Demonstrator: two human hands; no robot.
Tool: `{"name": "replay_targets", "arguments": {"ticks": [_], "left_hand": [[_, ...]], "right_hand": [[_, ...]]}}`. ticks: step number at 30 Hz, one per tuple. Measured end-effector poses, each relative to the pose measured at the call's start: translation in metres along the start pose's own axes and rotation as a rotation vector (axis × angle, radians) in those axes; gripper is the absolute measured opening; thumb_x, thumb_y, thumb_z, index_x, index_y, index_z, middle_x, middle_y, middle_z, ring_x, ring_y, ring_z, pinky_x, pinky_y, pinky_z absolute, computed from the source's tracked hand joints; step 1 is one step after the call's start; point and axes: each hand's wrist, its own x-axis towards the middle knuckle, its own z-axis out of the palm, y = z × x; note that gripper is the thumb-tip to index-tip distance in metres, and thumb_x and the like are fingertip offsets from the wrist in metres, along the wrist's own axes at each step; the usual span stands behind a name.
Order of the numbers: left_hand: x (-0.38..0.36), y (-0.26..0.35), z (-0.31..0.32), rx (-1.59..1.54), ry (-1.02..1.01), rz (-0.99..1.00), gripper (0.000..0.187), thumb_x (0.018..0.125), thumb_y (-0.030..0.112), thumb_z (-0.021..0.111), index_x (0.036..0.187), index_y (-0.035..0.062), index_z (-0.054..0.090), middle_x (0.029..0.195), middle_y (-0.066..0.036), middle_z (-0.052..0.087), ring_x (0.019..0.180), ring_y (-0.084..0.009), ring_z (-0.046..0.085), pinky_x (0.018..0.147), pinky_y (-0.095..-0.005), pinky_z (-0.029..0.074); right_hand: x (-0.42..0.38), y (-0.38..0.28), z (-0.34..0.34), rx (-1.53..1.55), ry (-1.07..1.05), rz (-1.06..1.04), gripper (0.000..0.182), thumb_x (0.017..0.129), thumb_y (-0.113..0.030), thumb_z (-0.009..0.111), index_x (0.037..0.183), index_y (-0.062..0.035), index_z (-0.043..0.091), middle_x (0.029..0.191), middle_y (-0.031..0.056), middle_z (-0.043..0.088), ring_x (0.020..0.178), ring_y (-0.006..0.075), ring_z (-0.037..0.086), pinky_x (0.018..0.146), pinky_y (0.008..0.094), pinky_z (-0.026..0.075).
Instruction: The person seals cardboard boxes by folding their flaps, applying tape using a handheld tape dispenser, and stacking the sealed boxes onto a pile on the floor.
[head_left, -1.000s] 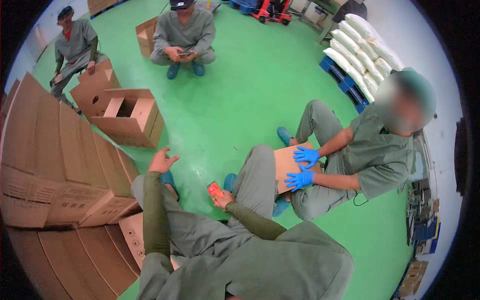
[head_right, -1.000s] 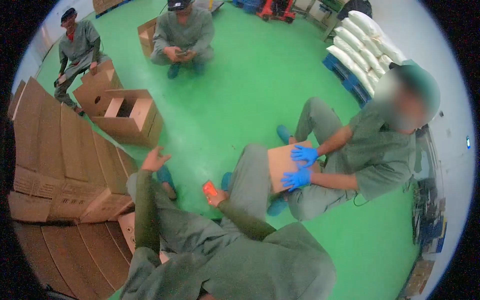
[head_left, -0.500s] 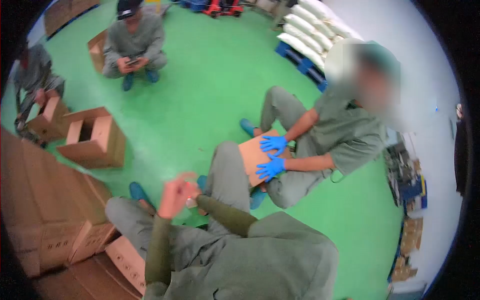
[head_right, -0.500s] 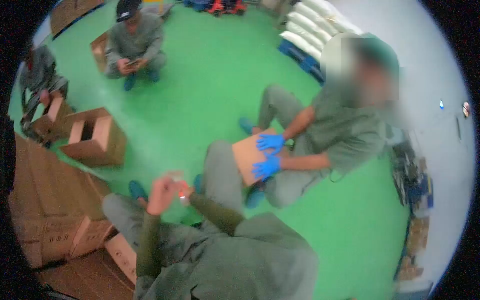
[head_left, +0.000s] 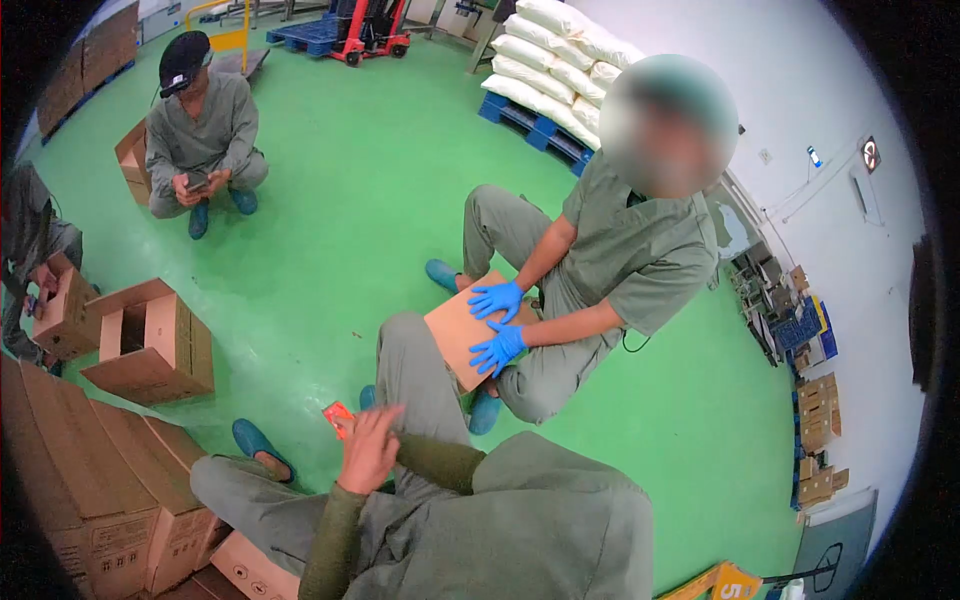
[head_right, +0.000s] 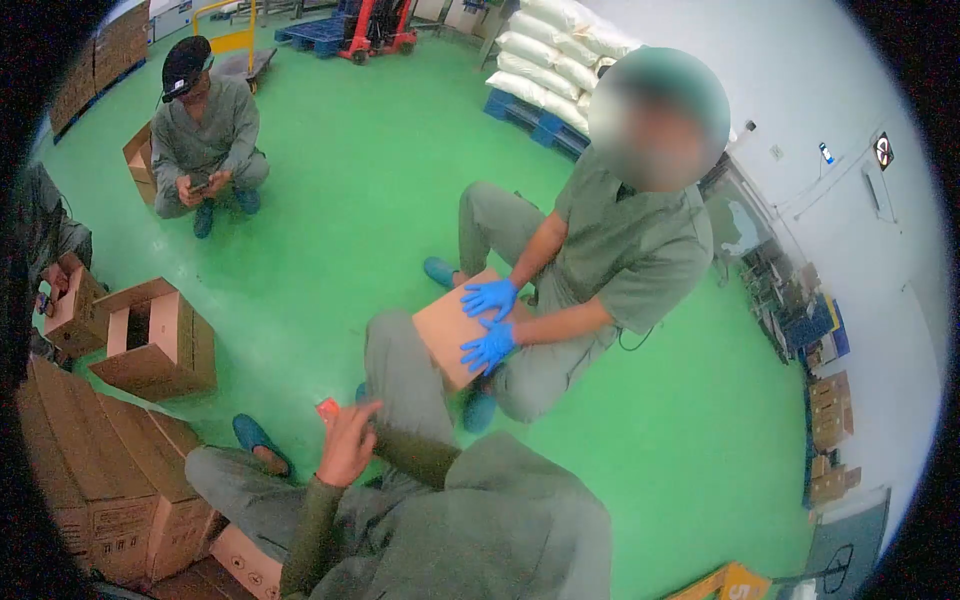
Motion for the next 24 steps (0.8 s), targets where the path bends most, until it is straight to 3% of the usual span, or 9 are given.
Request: {"name": "replay_targets", "arguments": {"ticks": [1, 3, 7, 10, 13, 15, 18, 21, 24], "left_hand": [[0.019, 0.030, -0.015, 0.268, 0.069, 0.081, 0.067, 0.080, 0.017, 0.069, 0.144, 0.0212, 0.050, 0.148, -0.016, 0.046, 0.139, -0.0351, 0.041, 0.112, -0.0604, 0.027], [0.054, 0.094, -0.054, 0.383, 0.123, 0.163, 0.086, 0.075, 0.019, 0.069, 0.154, 0.0325, 0.037, 0.166, -0.011, 0.018, 0.154, -0.0360, 0.008, 0.115, -0.0693, -0.001], [0.105, 0.175, -0.116, 0.455, 0.593, 0.497, 0.086, 0.077, 0.018, 0.068, 0.153, 0.0422, 0.037, 0.165, -0.012, 0.024, 0.152, -0.0341, 0.018, 0.116, -0.0697, 0.002], [0.110, 0.176, -0.137, 0.338, 0.383, 0.457, 0.081, 0.079, 0.019, 0.066, 0.153, 0.0391, 0.038, 0.164, -0.013, 0.025, 0.152, -0.0350, 0.021, 0.116, -0.0687, 0.004], [0.096, 0.098, -0.110, 0.119, 0.047, 0.275, 0.062, 0.089, 0.017, 0.059, 0.149, 0.0143, 0.044, 0.155, -0.020, 0.037, 0.141, -0.0397, 0.038, 0.116, -0.0573, 0.025], [0.074, 0.014, -0.070, 0.061, 0.027, 0.119, 0.052, 0.092, 0.019, 0.064, 0.141, 0.0062, 0.050, 0.139, -0.021, 0.053, 0.126, -0.0402, 0.051, 0.105, -0.0480, 0.040], [0.034, -0.085, -0.046, 0.119, -0.230, -0.212, 0.053, 0.091, 0.026, 0.068, 0.136, 0.0042, 0.053, 0.126, -0.023, 0.063, 0.118, -0.0406, 0.059, 0.101, -0.0481, 0.045], [-0.012, -0.161, -0.021, 0.089, -0.124, -0.306, 0.049, 0.087, 0.034, 0.071, 0.124, 0.0031, 0.058, 0.107, -0.023, 0.069, 0.101, -0.0414, 0.067, 0.084, -0.0484, 0.054], [-0.039, -0.196, -0.008, 0.440, -0.433, -0.643, 0.056, 0.085, 0.040, 0.074, 0.124, 0.0027, 0.058, 0.109, -0.024, 0.069, 0.101, -0.0402, 0.068, 0.085, -0.0487, 0.054]], "right_hand": [[-0.003, -0.001, 0.000, -0.005, -0.001, 0.002, 0.059, 0.085, -0.063, 0.065, 0.101, -0.0065, 0.070, 0.100, 0.0093, 0.071, 0.089, 0.0221, 0.069, 0.079, 0.0352, 0.053], [-0.007, 0.005, 0.001, -0.021, -0.010, 0.003, 0.059, 0.085, -0.064, 0.065, 0.101, -0.0066, 0.070, 0.099, 0.0094, 0.071, 0.089, 0.0223, 0.069, 0.079, 0.0350, 0.054], [-0.017, 0.014, 0.011, -0.025, -0.022, 0.010, 0.060, 0.084, -0.064, 0.065, 0.099, -0.0067, 0.070, 0.097, 0.0097, 0.071, 0.089, 0.0229, 0.070, 0.080, 0.0345, 0.054], [-0.015, 0.005, 0.005, -0.022, -0.015, 0.004, 0.060, 0.084, -0.065, 0.065, 0.098, -0.0068, 0.071, 0.096, 0.0099, 0.072, 0.088, 0.0234, 0.070, 0.080, 0.0342, 0.054], [-0.012, -0.001, 0.005, -0.008, -0.026, -0.008, 0.060, 0.083, -0.065, 0.065, 0.097, -0.0069, 0.071, 0.095, 0.0101, 0.072, 0.088, 0.0238, 0.070, 0.080, 0.0338, 0.054], [-0.013, -0.005, 0.003, -0.009, -0.029, -0.013, 0.060, 0.083, -0.065, 0.064, 0.097, -0.0070, 0.071, 0.094, 0.0103, 0.072, 0.088, 0.0241, 0.071, 0.080, 0.0336, 0.055], [-0.017, -0.003, 0.002, -0.050, -0.063, 0.002, 0.061, 0.082, -0.066, 0.064, 0.096, -0.0071, 0.071, 0.093, 0.0105, 0.072, 0.088, 0.0246, 0.071, 0.080, 0.0332, 0.055], [-0.051, -0.025, -0.005, -0.090, -0.046, 0.014, 0.063, 0.081, -0.068, 0.063, 0.093, -0.0066, 0.071, 0.090, 0.0109, 0.072, 0.086, 0.0249, 0.072, 0.080, 0.0333, 0.055], [-0.057, -0.031, -0.003, -0.225, 0.048, 0.014, 0.065, 0.082, -0.069, 0.062, 0.087, -0.0051, 0.071, 0.080, 0.0092, 0.072, 0.076, 0.0224, 0.071, 0.076, 0.0343, 0.055]]}}
